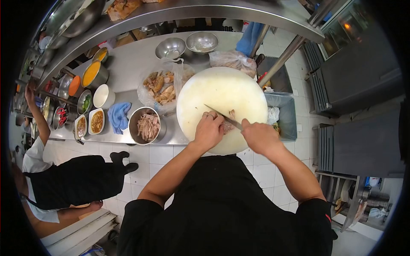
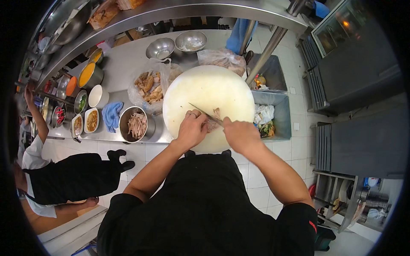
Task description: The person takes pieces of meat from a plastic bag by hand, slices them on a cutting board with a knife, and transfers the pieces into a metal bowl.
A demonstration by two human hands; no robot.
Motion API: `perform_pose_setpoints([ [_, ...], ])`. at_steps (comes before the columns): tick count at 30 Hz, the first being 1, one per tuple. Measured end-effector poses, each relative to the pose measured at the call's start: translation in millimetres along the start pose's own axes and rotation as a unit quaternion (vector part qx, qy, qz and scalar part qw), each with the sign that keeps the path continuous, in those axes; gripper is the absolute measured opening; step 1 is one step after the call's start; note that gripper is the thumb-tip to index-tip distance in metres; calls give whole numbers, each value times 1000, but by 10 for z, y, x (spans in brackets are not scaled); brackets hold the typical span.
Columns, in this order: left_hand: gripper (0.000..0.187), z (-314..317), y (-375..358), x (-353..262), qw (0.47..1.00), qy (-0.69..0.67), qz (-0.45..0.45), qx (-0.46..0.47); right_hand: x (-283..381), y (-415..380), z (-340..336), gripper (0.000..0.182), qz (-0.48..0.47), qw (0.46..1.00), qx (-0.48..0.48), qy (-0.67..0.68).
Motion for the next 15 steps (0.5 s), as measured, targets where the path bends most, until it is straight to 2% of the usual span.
perform_pose_setpoints([
  [2,19,-2,16,0,1000,-3,2,1,-131,69,-85,20,-22,999,-17,18],
  [5,19,-46,30,31,1000,-1,-5,12,53,-13,-244,21,-13,1000,10,-7],
  [8,18,-13,12,78,1000,6,13,0,99,96,61,22,5,1000,0,6],
  [12,16,-29,-26,66,1000,2,13,-5,-83,162,-119,22,-25,999,-4,38],
  [15,15,-36,-32,40,999,8,10,-29,164,65,-179,24,19,999,25,19],
])
Point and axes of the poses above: each hand's wrist, its own y-axis towards the middle knuckle, its own z-axis out of the palm, x = y × z, the point moved 1 cm from there along y, towards the middle knuckle, and after that the axes turned 12 degrees about -z, right-handed, at the moved point
